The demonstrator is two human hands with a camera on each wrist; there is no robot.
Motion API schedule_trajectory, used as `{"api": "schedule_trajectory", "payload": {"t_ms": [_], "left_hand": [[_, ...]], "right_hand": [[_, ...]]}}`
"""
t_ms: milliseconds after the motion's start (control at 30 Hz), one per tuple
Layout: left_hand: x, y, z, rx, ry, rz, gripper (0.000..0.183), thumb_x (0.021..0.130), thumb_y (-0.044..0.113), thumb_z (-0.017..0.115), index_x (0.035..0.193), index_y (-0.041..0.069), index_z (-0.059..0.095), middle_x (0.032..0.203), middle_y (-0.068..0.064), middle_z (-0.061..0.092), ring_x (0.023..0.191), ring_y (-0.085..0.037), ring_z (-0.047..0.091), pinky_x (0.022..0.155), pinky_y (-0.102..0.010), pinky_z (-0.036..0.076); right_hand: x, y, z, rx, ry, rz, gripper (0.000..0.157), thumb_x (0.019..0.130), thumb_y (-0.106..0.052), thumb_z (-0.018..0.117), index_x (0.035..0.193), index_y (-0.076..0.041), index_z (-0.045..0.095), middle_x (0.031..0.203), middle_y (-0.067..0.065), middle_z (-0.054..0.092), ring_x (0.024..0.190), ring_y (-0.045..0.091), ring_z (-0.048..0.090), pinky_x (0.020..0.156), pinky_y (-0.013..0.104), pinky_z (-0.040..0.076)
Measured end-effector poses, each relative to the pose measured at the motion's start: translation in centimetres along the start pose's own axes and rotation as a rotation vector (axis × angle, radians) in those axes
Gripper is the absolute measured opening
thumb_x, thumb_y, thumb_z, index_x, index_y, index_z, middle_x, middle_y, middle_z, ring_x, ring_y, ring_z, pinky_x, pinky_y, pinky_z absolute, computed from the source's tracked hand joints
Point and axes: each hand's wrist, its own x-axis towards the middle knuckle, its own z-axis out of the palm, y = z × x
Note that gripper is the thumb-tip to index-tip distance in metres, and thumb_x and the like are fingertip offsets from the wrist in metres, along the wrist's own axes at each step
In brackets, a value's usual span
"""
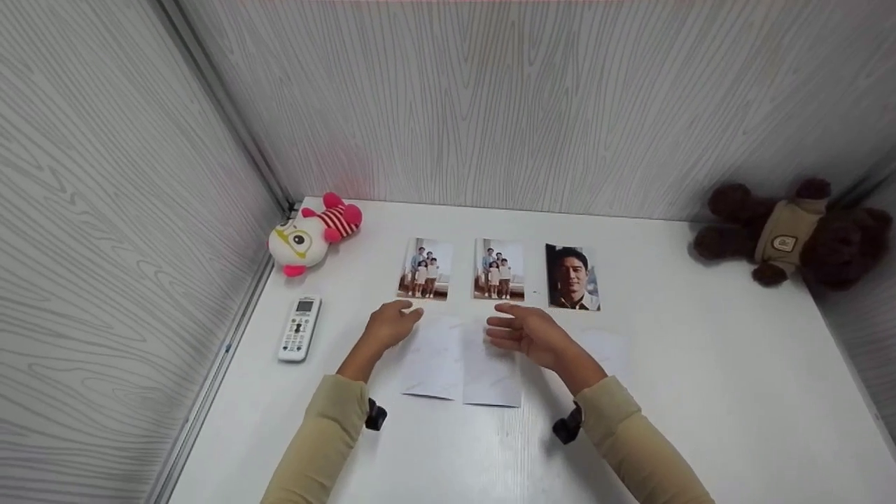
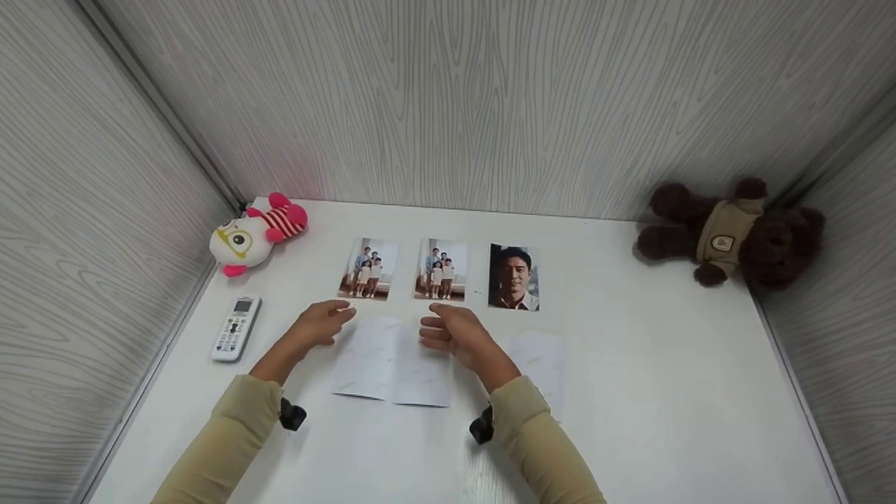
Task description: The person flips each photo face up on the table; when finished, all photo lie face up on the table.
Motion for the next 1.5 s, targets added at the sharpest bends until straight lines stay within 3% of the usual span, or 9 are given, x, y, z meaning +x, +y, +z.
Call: {"api": "schedule_trajectory", "payload": {"t_ms": [167,300,567,733,967,1100,1300,1500], "left_hand": [[-1.5,-2.2,-0.8,-0.297,-0.114,-0.131,0.059,0.106,0.039,0.05,0.153,0.005,0.042,0.155,-0.022,0.043,0.138,-0.038,0.05,0.104,-0.046,0.053],[-2.5,-3.4,-1.0,-0.513,-0.152,-0.192,0.063,0.105,0.039,0.052,0.155,0.004,0.036,0.154,-0.024,0.044,0.139,-0.04,0.048,0.106,-0.047,0.052],[-3.7,-4.8,-0.9,-0.71,-0.141,-0.218,0.065,0.105,0.034,0.053,0.155,-0.001,0.031,0.153,-0.029,0.041,0.142,-0.046,0.043,0.111,-0.054,0.046],[-4.2,-5.1,-1.0,-0.739,-0.161,-0.22,0.061,0.106,0.032,0.05,0.156,0.001,0.033,0.155,-0.029,0.039,0.144,-0.046,0.041,0.114,-0.056,0.042],[-4.5,-5.4,-1.3,-0.719,-0.147,-0.211,0.063,0.105,0.034,0.051,0.156,0.001,0.032,0.155,-0.027,0.04,0.145,-0.046,0.039,0.114,-0.056,0.042],[-4.4,-5.2,-1.4,-0.795,-0.16,-0.215,0.059,0.107,0.031,0.048,0.156,0.002,0.033,0.158,-0.026,0.036,0.149,-0.044,0.034,0.116,-0.058,0.039],[-4.3,-5.0,-1.0,-0.894,-0.18,-0.211,0.055,0.109,0.029,0.043,0.156,0.002,0.033,0.159,-0.028,0.031,0.15,-0.042,0.031,0.117,-0.06,0.037],[-4.1,-5.2,-0.2,-0.91,-0.161,-0.255,0.053,0.107,0.026,0.044,0.153,0.0,0.038,0.151,-0.024,0.04,0.141,-0.036,0.042,0.112,-0.049,0.044]], "right_hand": [[-0.4,0.6,2.0,-0.019,-0.064,0.058,0.057,0.109,-0.027,0.044,0.158,-0.001,0.029,0.154,0.031,0.042,0.139,0.044,0.048,0.106,0.044,0.052],[-0.5,1.3,3.4,-0.029,-0.088,0.106,0.059,0.109,-0.026,0.046,0.159,-0.002,0.026,0.156,0.031,0.038,0.141,0.045,0.046,0.107,0.048,0.05],[-0.1,2.5,5.3,-0.039,-0.059,0.139,0.061,0.108,-0.026,0.048,0.159,-0.002,0.024,0.158,0.032,0.033,0.14,0.046,0.046,0.106,0.052,0.051],[0.1,2.8,6.3,-0.022,-0.012,0.133,0.061,0.108,-0.025,0.048,0.159,-0.002,0.024,0.158,0.032,0.032,0.138,0.046,0.047,0.105,0.052,0.052],[0.1,2.8,7.0,0.013,-0.015,0.13,0.062,0.108,-0.025,0.049,0.159,-0.002,0.023,0.16,0.033,0.027,0.143,0.049,0.04,0.107,0.052,0.051],[0.0,2.4,7.0,0.039,0.006,0.12,0.06,0.108,-0.026,0.048,0.159,-0.005,0.025,0.161,0.032,0.026,0.145,0.05,0.036,0.107,0.053,0.049],[0.2,2.5,7.2,0.044,0.013,0.121,0.063,0.108,-0.026,0.046,0.161,-0.004,0.018,0.162,0.032,0.022,0.146,0.051,0.034,0.105,0.054,0.051],[0.5,3.2,7.0,0.089,0.051,0.123,0.06,0.108,-0.023,0.045,0.161,-0.004,0.021,0.161,0.031,0.026,0.143,0.051,0.039,0.104,0.051,0.053]]}}
